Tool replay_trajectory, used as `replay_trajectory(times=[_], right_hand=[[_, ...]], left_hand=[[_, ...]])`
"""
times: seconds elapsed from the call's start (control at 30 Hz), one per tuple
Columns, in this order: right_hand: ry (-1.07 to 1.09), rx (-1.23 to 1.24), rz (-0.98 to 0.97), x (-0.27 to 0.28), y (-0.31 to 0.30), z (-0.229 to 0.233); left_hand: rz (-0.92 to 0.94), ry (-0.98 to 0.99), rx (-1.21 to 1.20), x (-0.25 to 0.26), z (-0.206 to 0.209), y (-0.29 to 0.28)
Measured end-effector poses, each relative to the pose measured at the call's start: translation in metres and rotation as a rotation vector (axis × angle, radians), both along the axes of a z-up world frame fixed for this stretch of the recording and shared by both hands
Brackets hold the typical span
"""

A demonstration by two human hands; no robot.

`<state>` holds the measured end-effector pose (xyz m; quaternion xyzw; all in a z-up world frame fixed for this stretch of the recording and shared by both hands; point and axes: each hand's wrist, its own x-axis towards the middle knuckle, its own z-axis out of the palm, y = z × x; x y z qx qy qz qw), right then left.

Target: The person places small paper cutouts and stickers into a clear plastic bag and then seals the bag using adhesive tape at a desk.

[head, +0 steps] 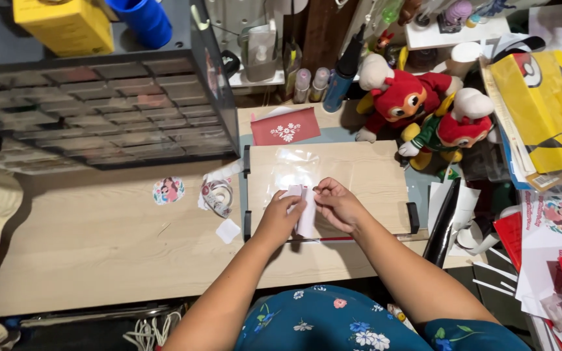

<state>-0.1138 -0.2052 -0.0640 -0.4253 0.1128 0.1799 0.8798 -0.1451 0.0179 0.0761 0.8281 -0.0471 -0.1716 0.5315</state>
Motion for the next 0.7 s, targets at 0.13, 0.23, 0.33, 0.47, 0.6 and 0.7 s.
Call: replay_trajectory(times=[0.13, 0.23, 0.33, 0.47, 0.6, 0.7], right_hand=[[-0.001, 0.031, 0.043, -0.012, 0.020, 0.030], [-0.089, -0.139, 0.101, -0.015, 0.034, 0.047], [-0.157, -0.287, 0.126, -0.013, 0.037, 0.025], [-0.261, -0.572, 0.124, -0.007, 0.034, 0.029], [-0.276, -0.865, 0.194, -0.024, 0.046, 0.090], [-0.138, -0.899, 0.456, -0.047, 0.050, 0.094]], left_hand=[[-0.046, 0.026, 0.010, -0.004, -0.029, 0.000], [-0.025, 0.092, -0.145, -0.009, -0.049, -0.005], [0.071, 0.187, -0.306, -0.015, -0.050, -0.004], [0.184, 0.176, -0.283, -0.011, -0.066, 0.002], [0.212, 0.211, -0.196, -0.009, -0.068, 0.008], [0.164, 0.270, -0.242, -0.010, 0.000, 0.011]])
